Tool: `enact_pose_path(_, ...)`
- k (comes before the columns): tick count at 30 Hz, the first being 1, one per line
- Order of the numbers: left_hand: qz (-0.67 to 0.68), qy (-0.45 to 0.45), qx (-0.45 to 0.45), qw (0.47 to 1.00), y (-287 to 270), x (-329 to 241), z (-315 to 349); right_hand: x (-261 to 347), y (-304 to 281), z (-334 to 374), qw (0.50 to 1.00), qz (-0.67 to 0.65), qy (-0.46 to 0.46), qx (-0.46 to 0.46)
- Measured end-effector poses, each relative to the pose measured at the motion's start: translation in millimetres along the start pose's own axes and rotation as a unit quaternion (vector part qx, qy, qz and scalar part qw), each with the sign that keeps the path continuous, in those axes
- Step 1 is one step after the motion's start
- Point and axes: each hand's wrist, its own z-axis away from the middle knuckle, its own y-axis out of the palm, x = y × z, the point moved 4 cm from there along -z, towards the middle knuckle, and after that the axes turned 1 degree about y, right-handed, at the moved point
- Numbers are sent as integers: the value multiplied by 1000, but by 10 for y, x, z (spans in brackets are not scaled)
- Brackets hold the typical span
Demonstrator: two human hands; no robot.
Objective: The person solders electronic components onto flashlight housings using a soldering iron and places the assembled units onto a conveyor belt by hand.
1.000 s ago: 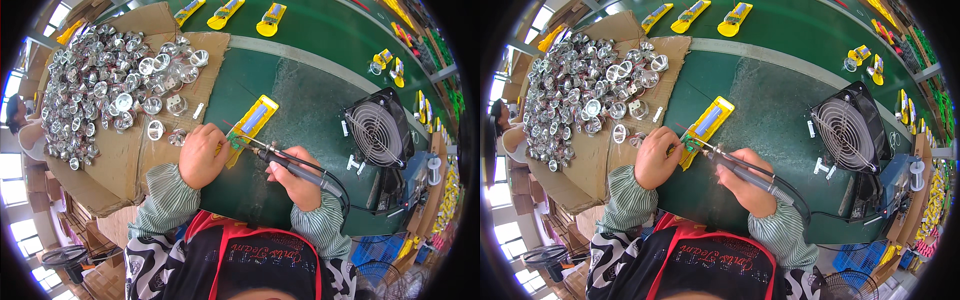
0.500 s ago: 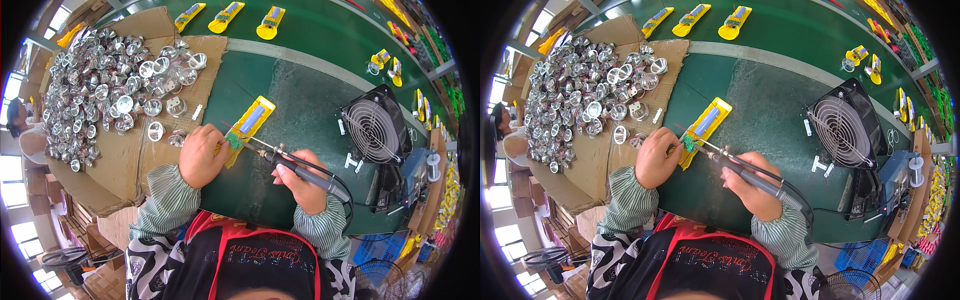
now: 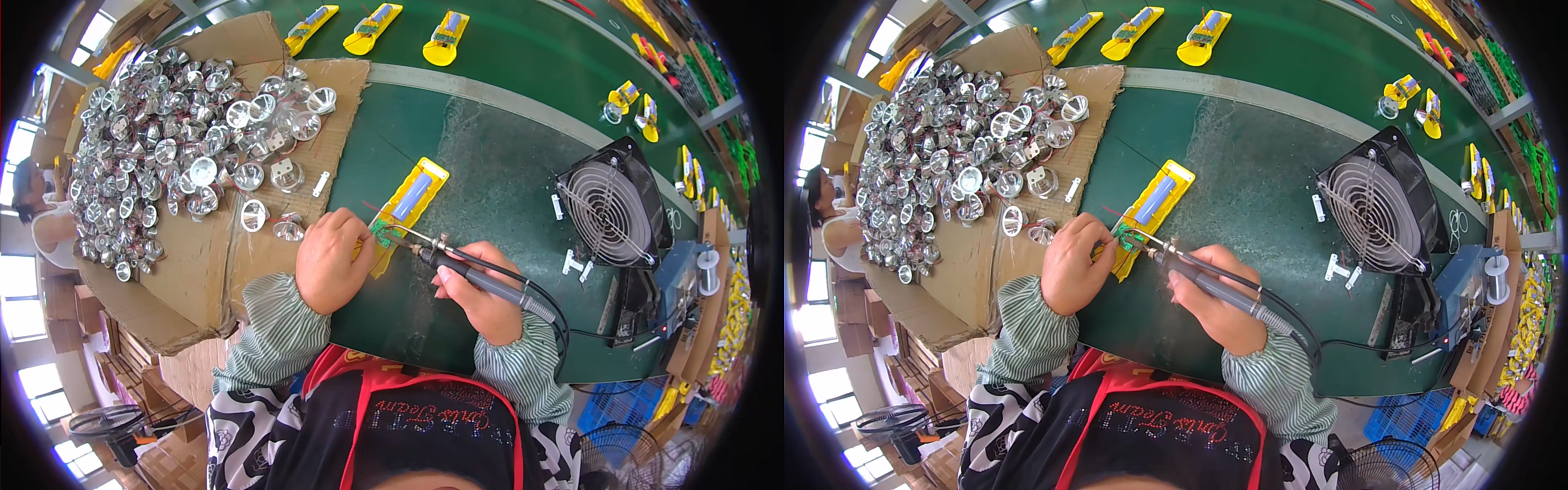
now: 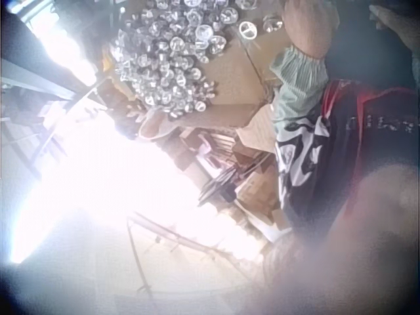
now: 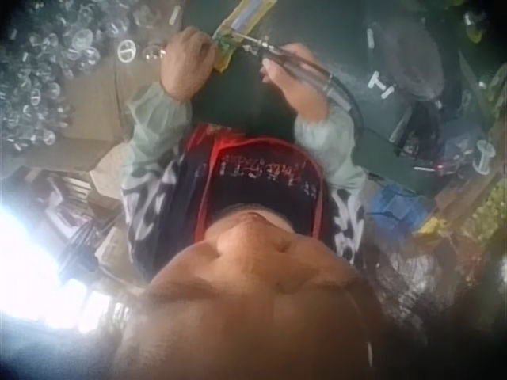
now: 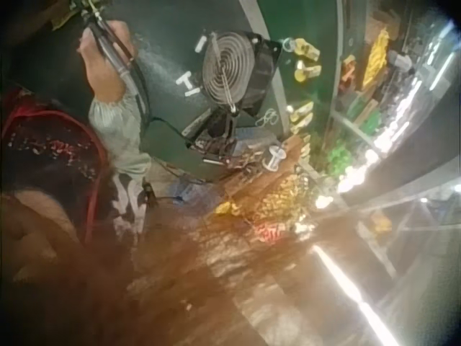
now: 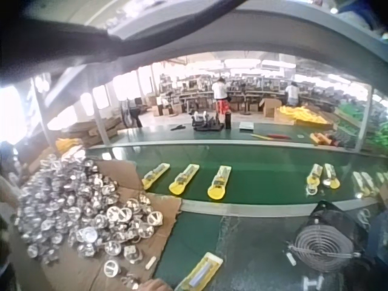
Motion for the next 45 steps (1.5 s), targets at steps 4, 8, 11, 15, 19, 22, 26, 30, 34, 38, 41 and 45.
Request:
enact_pose_path(4, 1, -1, 0, 1000, -11, -2, 1, -12, 5, -6, 1000, 13, -12, 1)
enact_pose_path(8, -2, -6, 1, 1000, -1, 0, 2, -9, 3, 22, 998, -34, -15, -47)
enact_pose_path(11, 1, -4, -1, 1000, -9, -11, -5, 67, -64, 54, 997, -45, 7, -65)
enact_pose_path(15, -7, -7, -4, 1000, -9, 4, 9, 99, -167, 93, 997, -37, -6, -71)
enact_pose_path(19, -25, -4, 3, 1000, 0, -8, 5, 129, -289, 179, 994, -30, 0, -101)
enact_pose_path(22, -77, 32, 23, 996, -70, -139, 67, 133, -390, 264, 993, -29, -7, -117)
enact_pose_path(26, -142, 76, 60, 985, -31, -189, 166, 135, -525, 300, 991, -40, -8, -125)
enact_pose_path(30, -57, 57, 51, 995, -63, -328, -252, 127, -652, 350, 986, -54, -5, -155)
enact_pose_path(34, -13, 103, 44, 994, 174, -566, -1208, 46, -837, 398, 979, -79, -11, -187)
enact_pose_path(38, 14, 148, 30, 988, 803, -874, -2350, -8, -971, 421, 970, -97, 7, -223)
enact_pose_path(41, 22, 86, 28, 996, 1214, -895, -3183, -20, -964, 348, 969, -114, 20, -219)
enact_pose_path(45, 373, 25, 244, 895, 2093, -1025, -3872, -89, -1097, 387, 959, -113, 58, -255)
